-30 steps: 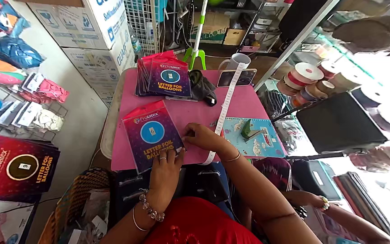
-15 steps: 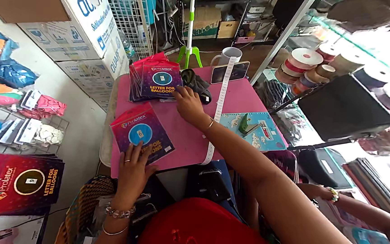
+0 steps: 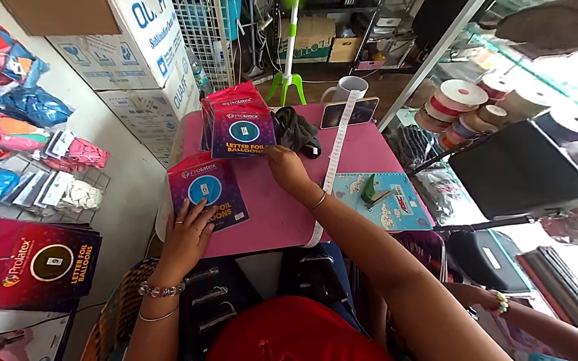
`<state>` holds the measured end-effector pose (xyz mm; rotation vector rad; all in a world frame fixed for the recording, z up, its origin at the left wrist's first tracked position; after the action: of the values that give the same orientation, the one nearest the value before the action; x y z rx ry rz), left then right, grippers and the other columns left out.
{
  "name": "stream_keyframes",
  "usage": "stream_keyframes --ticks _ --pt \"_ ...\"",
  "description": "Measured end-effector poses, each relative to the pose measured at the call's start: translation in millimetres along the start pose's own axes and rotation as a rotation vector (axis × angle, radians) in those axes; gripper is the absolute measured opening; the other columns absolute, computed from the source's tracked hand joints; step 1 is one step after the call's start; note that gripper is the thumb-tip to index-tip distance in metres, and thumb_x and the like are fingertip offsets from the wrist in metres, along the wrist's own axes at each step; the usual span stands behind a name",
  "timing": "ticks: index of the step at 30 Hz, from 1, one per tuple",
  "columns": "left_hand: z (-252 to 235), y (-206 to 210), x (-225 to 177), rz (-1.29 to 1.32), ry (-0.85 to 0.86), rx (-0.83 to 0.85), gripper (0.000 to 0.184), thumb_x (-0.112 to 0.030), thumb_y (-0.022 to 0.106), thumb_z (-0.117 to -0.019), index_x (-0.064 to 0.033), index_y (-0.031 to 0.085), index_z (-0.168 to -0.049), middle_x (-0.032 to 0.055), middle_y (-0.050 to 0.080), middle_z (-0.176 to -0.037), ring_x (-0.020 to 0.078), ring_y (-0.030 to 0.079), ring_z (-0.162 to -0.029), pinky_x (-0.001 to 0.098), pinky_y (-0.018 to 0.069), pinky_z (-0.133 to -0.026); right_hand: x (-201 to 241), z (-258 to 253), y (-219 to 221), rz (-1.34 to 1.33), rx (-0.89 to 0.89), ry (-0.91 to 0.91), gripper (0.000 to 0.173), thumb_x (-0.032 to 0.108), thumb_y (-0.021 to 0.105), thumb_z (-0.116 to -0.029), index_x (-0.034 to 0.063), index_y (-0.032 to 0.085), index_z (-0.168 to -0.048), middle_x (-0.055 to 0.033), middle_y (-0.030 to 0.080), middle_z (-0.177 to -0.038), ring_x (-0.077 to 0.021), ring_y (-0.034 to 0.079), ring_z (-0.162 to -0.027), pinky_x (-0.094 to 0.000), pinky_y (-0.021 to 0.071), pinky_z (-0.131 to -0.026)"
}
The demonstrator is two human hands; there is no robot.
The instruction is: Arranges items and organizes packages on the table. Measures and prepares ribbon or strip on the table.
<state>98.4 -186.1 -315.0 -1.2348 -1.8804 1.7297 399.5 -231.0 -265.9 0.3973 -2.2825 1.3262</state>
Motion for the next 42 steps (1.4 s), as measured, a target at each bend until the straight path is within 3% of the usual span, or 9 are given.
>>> stream_keyframes --ticks 7,15,21,24,28,31,36,39,42 --pt "9.9 -10.4 3.3 0.083 -0.514 -0.258 0.083 -0.057 0.060 -0.0954 0.0021 0.044 -0.151 0.0310 0.035 -0.159 0.0544 0.027 -0.148 0.0721 0.0232 -0.115 9.0 11.7 -5.1 0.096 0.047 0.061 0.025 0.003 0.057 -0.1007 0.0049 0.071 -0.121 -0.0165 0.067 -0.131 -0.0397 0.062 -0.122 -0.0610 0.0534 -0.094" --pt "17.2 -27.6 25.7 0.280 -0.692 -0.256 0.060 -0.035 0.073 -0.0941 0.0012 0.055 -0.140 0.0301 0.054 -0.138 0.0464 0.051 -0.128 0.0632 0.0406 -0.105 0.2 -18.1 -8.0 0.131 0.137 0.247 0.028 0.013 0.053 -0.1040 0.0066 0.072 -0.122 -0.0141 0.067 -0.133 -0.0368 0.057 -0.131 -0.0596 0.0452 -0.104" --pt "47.5 -49.1 37.2 0.604 -0.852 -0.315 0.046 -0.021 0.074 -0.0943 0.0036 0.059 -0.130 0.0222 0.066 -0.118 0.0270 0.066 -0.105 0.0470 0.0543 -0.092 7.9 1.2 -3.6 0.259 0.213 0.075 0.057 0.010 0.075 -0.0884 0.0104 0.058 -0.143 -0.0220 0.043 -0.157 -0.0502 0.033 -0.146 -0.0713 0.0340 -0.109" --pt "61.0 -82.7 26.9 0.507 -0.802 -0.563 0.042 -0.018 0.069 -0.0960 0.0052 0.059 -0.129 0.0227 0.065 -0.122 0.0237 0.064 -0.111 0.0420 0.0523 -0.098 6.6 -4.1 6.5 0.321 0.210 0.025 0.066 0.009 0.077 -0.0866 0.0122 0.054 -0.148 -0.0208 0.039 -0.160 -0.0494 0.030 -0.149 -0.0707 0.0283 -0.114" --pt "50.6 -132.0 -23.1 0.046 -0.614 -0.714 0.038 -0.017 0.059 -0.1012 0.0088 0.059 -0.130 0.0331 0.062 -0.126 0.0407 0.061 -0.119 0.0523 0.0469 -0.103 8.1 -14.7 17.2 0.337 0.236 0.034 0.062 0.009 0.073 -0.0899 0.0122 0.053 -0.149 -0.0197 0.039 -0.161 -0.0482 0.032 -0.148 -0.0700 0.0285 -0.114" --pt "25.9 -120.9 -59.3 -0.171 -0.429 -0.492 0.033 -0.010 0.055 -0.1014 0.0038 0.063 -0.130 0.0348 0.061 -0.124 0.0538 0.062 -0.112 0.0679 0.0490 -0.089 12.9 -16.7 21.8 0.307 0.218 0.030 0.063 0.008 0.075 -0.0887 0.0117 0.054 -0.148 -0.0193 0.040 -0.160 -0.0471 0.034 -0.147 -0.0695 0.0288 -0.114" --pt "-14.0 -35.3 -102.0 -0.253 -0.195 -0.112 0.030 0.002 0.057 -0.0965 -0.0032 0.071 -0.122 0.0245 0.068 -0.114 0.0434 0.070 -0.096 0.0558 0.0585 -0.070 23.4 -4.8 6.1 0.234 0.174 0.018 0.057 0.013 0.075 -0.0894 0.0106 0.057 -0.144 -0.0181 0.045 -0.157 -0.0464 0.040 -0.144 -0.0702 0.0337 -0.111" --pt "-23.3 -4.7 -114.2 -0.208 -0.154 0.037 0.027 -0.001 0.055 -0.0991 -0.0003 0.069 -0.122 0.0257 0.067 -0.118 0.0450 0.069 -0.100 0.0564 0.0581 -0.074 28.6 12.8 -31.6 0.133 0.181 0.066 0.055 0.021 0.074 -0.0935 0.0098 0.057 -0.144 -0.0162 0.049 -0.154 -0.0406 0.043 -0.144 -0.0671 0.0333 -0.113" --pt "-26.9 -0.1 -117.3 -0.113 -0.104 0.055 0.037 -0.023 0.065 -0.0995 0.0014 0.067 -0.127 0.0279 0.065 -0.124 0.0484 0.063 -0.114 0.0619 0.0525 -0.089 16.5 44.3 -83.0 0.020 0.128 0.168 0.051 0.024 0.070 -0.0970 0.0084 0.057 -0.144 -0.0140 0.057 -0.146 -0.0352 0.054 -0.134 -0.0648 0.0401 -0.109"
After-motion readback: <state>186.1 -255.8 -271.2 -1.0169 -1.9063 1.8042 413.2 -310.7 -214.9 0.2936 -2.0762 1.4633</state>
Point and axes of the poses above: each hand's wrist, its own z-axis away from the middle knuckle, its own y-axis out of the palm, x = y × z, the point moved 1 cm from there along -z, towards the middle knuckle
